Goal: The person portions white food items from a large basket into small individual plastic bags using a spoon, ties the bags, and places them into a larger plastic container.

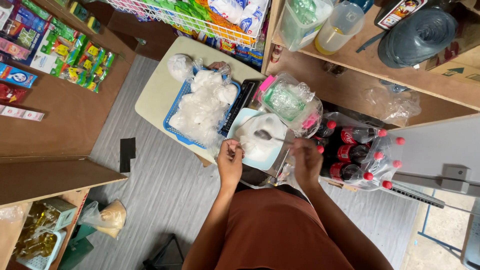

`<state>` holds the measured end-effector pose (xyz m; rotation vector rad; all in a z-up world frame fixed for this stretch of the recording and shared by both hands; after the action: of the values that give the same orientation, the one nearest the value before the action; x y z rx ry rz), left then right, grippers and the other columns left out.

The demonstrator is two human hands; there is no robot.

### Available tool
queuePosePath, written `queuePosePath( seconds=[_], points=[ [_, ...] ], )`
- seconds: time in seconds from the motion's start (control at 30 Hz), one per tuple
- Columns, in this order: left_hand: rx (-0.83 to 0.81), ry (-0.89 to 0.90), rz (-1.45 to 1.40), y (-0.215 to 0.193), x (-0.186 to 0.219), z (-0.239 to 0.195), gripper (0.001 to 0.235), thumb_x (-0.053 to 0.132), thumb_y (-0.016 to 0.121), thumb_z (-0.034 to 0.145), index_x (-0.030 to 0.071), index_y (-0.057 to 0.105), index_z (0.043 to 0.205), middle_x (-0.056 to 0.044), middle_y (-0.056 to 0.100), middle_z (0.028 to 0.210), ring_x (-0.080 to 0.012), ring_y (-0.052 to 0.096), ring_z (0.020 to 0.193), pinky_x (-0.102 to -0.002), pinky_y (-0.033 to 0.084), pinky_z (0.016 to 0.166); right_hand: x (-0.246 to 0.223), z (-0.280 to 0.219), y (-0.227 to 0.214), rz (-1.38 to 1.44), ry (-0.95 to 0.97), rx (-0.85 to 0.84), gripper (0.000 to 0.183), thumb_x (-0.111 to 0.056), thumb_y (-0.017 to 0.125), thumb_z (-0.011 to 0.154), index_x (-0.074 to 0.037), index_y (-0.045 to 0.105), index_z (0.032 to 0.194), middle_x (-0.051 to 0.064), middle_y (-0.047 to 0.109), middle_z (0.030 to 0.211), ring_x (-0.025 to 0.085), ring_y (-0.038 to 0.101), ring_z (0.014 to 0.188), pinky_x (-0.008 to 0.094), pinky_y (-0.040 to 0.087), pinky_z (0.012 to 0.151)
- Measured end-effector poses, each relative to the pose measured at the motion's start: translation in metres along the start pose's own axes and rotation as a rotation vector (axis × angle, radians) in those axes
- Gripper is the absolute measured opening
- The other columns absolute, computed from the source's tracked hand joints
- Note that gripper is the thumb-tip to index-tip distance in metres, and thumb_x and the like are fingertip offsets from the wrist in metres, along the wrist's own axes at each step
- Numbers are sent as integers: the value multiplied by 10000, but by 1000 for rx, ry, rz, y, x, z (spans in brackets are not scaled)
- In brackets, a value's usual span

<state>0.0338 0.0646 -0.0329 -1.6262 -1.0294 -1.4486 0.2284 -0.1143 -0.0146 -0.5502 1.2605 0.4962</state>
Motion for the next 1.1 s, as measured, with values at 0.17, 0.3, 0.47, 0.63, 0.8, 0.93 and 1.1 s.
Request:
queuePosePath(
  seconds=[0.17,0.3,0.47,0.63,0.8,0.93,1.1],
  points=[
    [-10,14,-39,1,-8,6,110,-29,597,972,30,589,1063,-6,641,852,-74,620,769,-217,500,697,65,7,-16,-30,431,239,227,-217,560,1116,-33,675,1182,169,663,809,164,570,626,262,442,484],
    [-30,-26,-221,6,-5,14,135,-61,558,980,44,573,1063,-11,630,911,-83,607,852,-253,535,821,119,5,23,-93,437,-32,298,-226,596,1002,-51,645,1238,85,741,1051,128,742,828,235,568,558],
    [-21,-11,-370,8,33,14,144,-54,519,986,59,562,1064,-19,622,933,-113,602,896,-299,551,908,71,7,25,-575,-19,-148,541,-231,775,924,25,587,1362,209,647,1261,290,659,1011,334,528,804],
    [11,-58,-515,13,81,12,96,-31,535,1000,45,561,1052,-47,618,894,-143,603,873,-276,473,800,50,-3,34,-102,186,-218,542,-143,799,849,-89,586,1344,87,634,1352,205,664,1106,339,605,941],
    [-40,-36,-606,34,152,5,88,-22,548,994,45,558,1050,-52,622,882,-144,606,861,-272,466,781,24,22,89,650,564,-367,649,27,679,898,-133,454,1486,86,575,1358,209,562,1221,415,478,1115],
    [-98,-12,-634,41,186,6,90,7,583,1003,46,541,1073,-44,621,914,-143,607,880,-282,495,831,-9,43,125,996,615,-468,469,27,623,975,-26,517,1429,116,624,1356,225,595,1269,453,497,1101],
    [-167,283,-425,9,208,32,385,83,698,962,69,472,1274,-38,588,1064,-142,583,997,-278,484,908,-32,65,129,906,504,-378,388,26,636,945,12,560,1325,136,700,1254,230,677,1160,439,549,1042]
  ],
)
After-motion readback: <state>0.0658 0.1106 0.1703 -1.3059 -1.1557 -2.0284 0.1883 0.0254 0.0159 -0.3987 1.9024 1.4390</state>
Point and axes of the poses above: each hand's wrist, its own z-axis towards the middle knuckle, its own y-axis out of the palm, x = y × z, the point moved 9 cm from there along z, towards the middle knuckle
